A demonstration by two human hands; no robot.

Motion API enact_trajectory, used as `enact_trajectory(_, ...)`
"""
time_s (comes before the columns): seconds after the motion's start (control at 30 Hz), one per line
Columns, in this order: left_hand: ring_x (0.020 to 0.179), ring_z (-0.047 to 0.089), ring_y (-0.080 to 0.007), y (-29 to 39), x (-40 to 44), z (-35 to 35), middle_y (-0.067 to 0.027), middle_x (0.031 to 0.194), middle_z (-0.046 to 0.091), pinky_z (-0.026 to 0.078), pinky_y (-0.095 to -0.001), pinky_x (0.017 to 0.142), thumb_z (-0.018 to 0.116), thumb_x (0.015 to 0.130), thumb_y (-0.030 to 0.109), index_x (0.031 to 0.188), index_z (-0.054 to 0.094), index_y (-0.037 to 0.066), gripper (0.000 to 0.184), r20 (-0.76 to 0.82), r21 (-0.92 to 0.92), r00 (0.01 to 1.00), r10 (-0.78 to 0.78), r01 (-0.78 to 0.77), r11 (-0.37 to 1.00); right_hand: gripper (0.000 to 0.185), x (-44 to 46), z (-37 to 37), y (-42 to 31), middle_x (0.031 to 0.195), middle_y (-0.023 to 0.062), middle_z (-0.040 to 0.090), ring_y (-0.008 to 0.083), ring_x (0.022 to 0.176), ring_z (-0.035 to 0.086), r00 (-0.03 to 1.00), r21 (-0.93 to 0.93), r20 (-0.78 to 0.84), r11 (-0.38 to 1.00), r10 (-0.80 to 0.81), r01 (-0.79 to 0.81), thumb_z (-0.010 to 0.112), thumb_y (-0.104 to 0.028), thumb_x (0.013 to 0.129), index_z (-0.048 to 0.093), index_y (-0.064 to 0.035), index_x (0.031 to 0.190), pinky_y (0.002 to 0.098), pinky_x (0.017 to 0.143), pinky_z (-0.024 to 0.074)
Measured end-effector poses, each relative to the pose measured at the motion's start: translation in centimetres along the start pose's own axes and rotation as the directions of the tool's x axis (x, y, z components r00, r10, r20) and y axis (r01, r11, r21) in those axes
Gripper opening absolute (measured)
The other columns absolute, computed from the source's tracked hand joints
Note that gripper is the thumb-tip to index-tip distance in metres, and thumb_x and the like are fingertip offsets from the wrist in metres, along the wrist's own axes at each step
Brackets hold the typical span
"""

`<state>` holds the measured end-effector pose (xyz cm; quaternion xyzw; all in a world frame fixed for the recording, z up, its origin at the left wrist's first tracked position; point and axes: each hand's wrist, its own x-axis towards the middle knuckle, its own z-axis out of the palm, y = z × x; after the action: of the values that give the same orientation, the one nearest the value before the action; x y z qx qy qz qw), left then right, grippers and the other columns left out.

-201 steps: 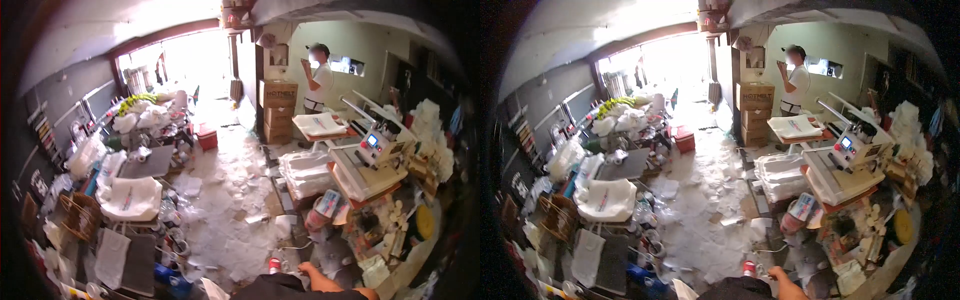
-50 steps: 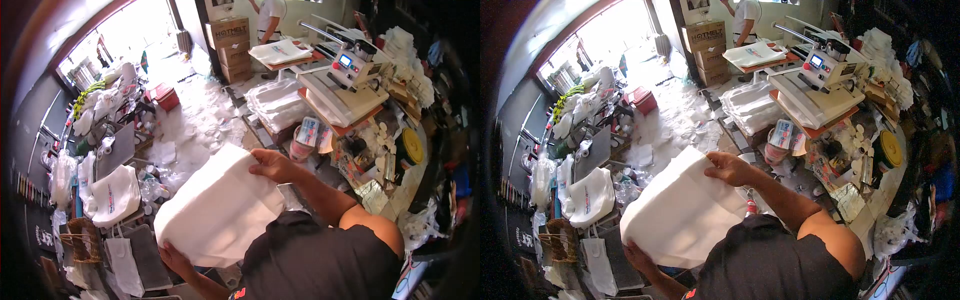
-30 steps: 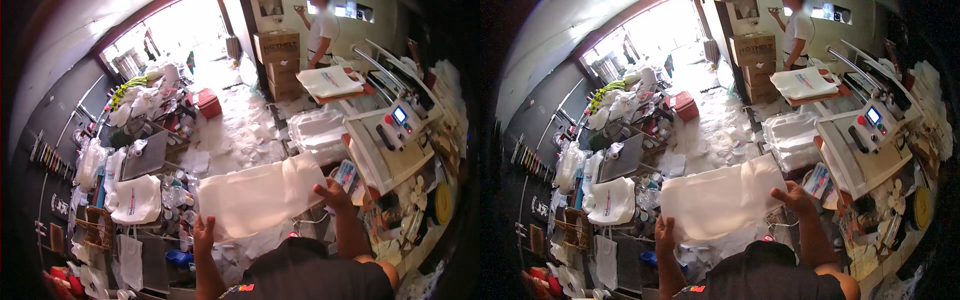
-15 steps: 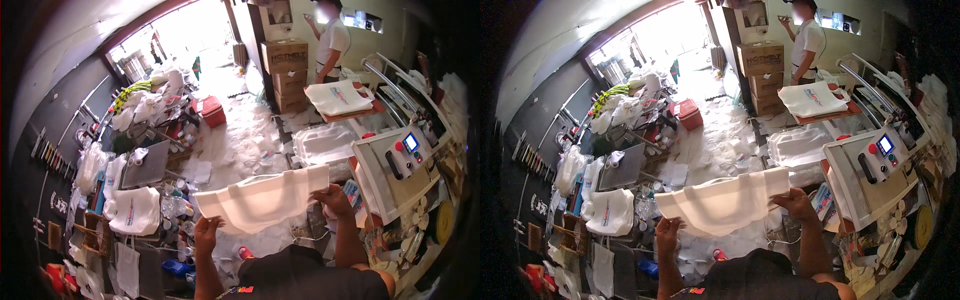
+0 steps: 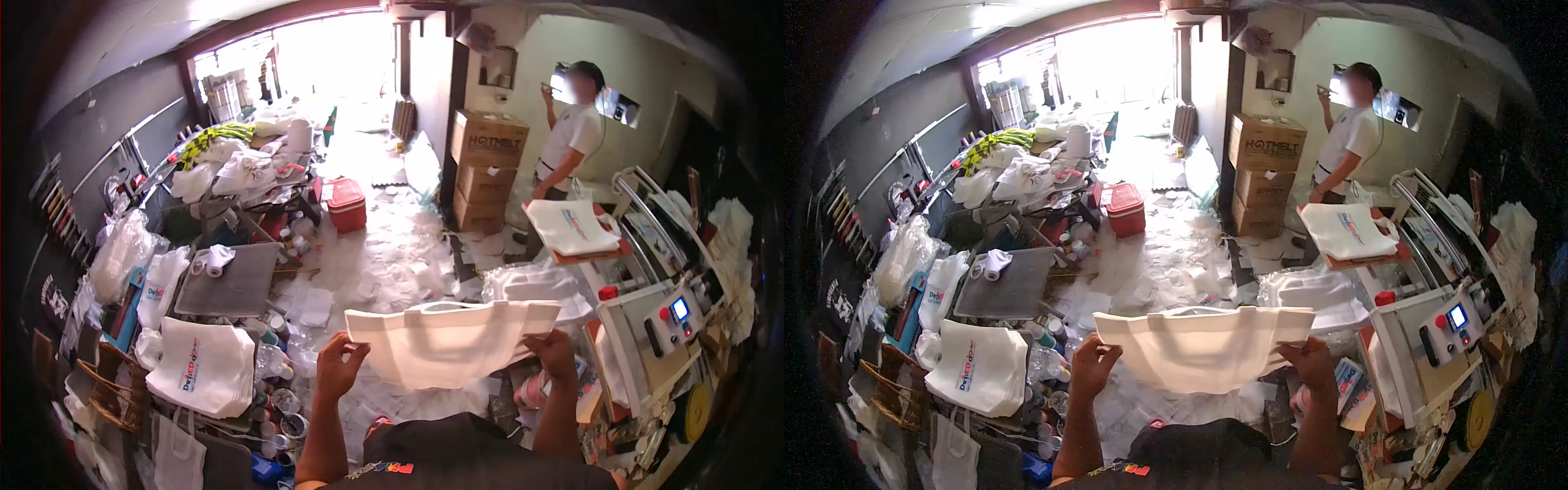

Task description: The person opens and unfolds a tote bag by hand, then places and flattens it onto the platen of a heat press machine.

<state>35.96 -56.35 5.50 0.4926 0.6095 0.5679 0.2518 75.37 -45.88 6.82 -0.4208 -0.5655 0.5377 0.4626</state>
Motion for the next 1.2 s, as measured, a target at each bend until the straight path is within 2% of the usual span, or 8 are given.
enact_trajectory(0.2,0.076,0.061,-0.0115,-3.7,4.7,-6.1,-0.0039,0.087,0.065,0.049,-0.0265,0.065,0.07,0.079,0.004,0.09,0.068,0.002,0.011,0.012,-0.115,0.996,0.093,-0.091,0.989,0.023,4.1,7.9,-2.2,0.096,0.0066,0.069,0.0157,0.088,0.063,0.996,-0.133,-0.035,0.988,-0.083,0.077,0.069,-0.006,0.081,0.066,0.0008,0.103,0.0313,0.081,0.0497)
enact_trajectory(0.3,0.072,0.059,-0.0096,-4.6,6.2,-8.2,-0.0027,0.085,0.065,0.047,-0.0254,0.062,0.071,0.079,0.005,0.09,0.068,0.004,0.011,0.049,0.09,0.998,0.024,-0.028,0.996,0.023,6.3,9.6,-0.5,0.096,0.0061,0.069,0.0145,0.087,0.063,0.994,-0.163,-0.049,0.983,-0.097,0.088,0.067,-0.005,0.082,0.067,0.0004,0.104,0.03,0.08,0.0493)
enact_trajectory(0.53,0.072,0.058,-0.0072,-8.2,9.4,-8.0,-0.0007,0.08,0.064,0.048,-0.0232,0.066,0.068,0.082,0.001,0.092,0.066,0.001,0.01,-0.005,-0.207,1.0,-0.026,0.024,0.978,0.022,12.1,11.8,0.2,0.092,0.005,0.07,0.0113,0.086,0.063,0.991,-0.152,0.028,0.979,-0.131,0.134,0.066,-0.008,0.082,0.067,0.0,0.103,0.0288,0.077,0.0492)
enact_trajectory(0.6,0.076,0.062,-0.01,-9.1,10.7,-7.5,-0.0038,0.083,0.067,0.05,-0.0243,0.072,0.066,0.083,-0.002,0.092,0.064,-0.001,0.009,0.043,-0.383,0.995,-0.093,0.102,0.918,0.021,13.9,11.6,-0.2,0.09,0.0083,0.07,0.0144,0.085,0.065,0.981,-0.381,0.065,0.904,-0.181,0.192,0.066,-0.01,0.083,0.067,-0.0012,0.102,0.0298,0.076,0.05)
enact_trajectory(0.77,0.083,0.065,-0.0137,-7.7,14.6,-3.5,-0.0087,0.089,0.069,0.051,-0.0265,0.078,0.065,0.083,-0.002,0.094,0.064,-0.002,0.011,0.037,-0.364,0.995,-0.098,0.105,0.926,0.023,19.7,9.0,1.2,0.089,0.0169,0.069,0.0203,0.085,0.068,0.955,-0.497,0.089,0.818,-0.284,0.289,0.065,-0.016,0.084,0.067,-0.0012,0.101,0.0336,0.076,0.0516)
enact_trajectory(0.9,0.088,0.065,-0.0186,-6.2,18.8,0.9,-0.0123,0.094,0.067,0.052,-0.0316,0.085,0.06,0.086,-0.004,0.101,0.059,-0.004,0.016,-0.004,-0.353,0.995,-0.096,0.088,0.932,0.024,25.7,5.3,4.6,0.089,0.0093,0.071,0.0159,0.09,0.065,0.965,-0.218,0.028,0.941,-0.26,0.26,0.069,-0.016,0.084,0.068,-0.0023,0.104,0.0315,0.081,0.0502)
enact_trajectory(1.07,0.09,0.065,-0.0184,-5.1,23.9,7.4,-0.0115,0.097,0.065,0.053,-0.0326,0.086,0.057,0.087,-0.005,0.105,0.056,-0.004,0.018,0.028,-0.375,0.998,-0.049,0.056,0.925,0.027,30.8,-0.6,3.5,0.094,0.0047,0.07,0.0107,0.084,0.062,0.993,-0.378,0.014,0.919,-0.115,0.112,0.069,-0.016,0.083,0.068,-0.0031,0.106,0.0288,0.077,0.0496)
enact_trajectory(1.2,0.09,0.065,-0.018,-3.5,27.2,12.4,-0.0114,0.097,0.065,0.052,-0.0323,0.086,0.055,0.088,-0.005,0.105,0.056,-0.004,0.017,0.042,-0.297,0.999,-0.034,0.045,0.954,0.025,33.6,-3.6,3.8,0.092,0.0038,0.069,0.0094,0.081,0.062,0.994,-0.158,-0.031,0.982,-0.108,0.102,0.068,-0.015,0.084,0.067,-0.0026,0.106,0.0268,0.072,0.0498)
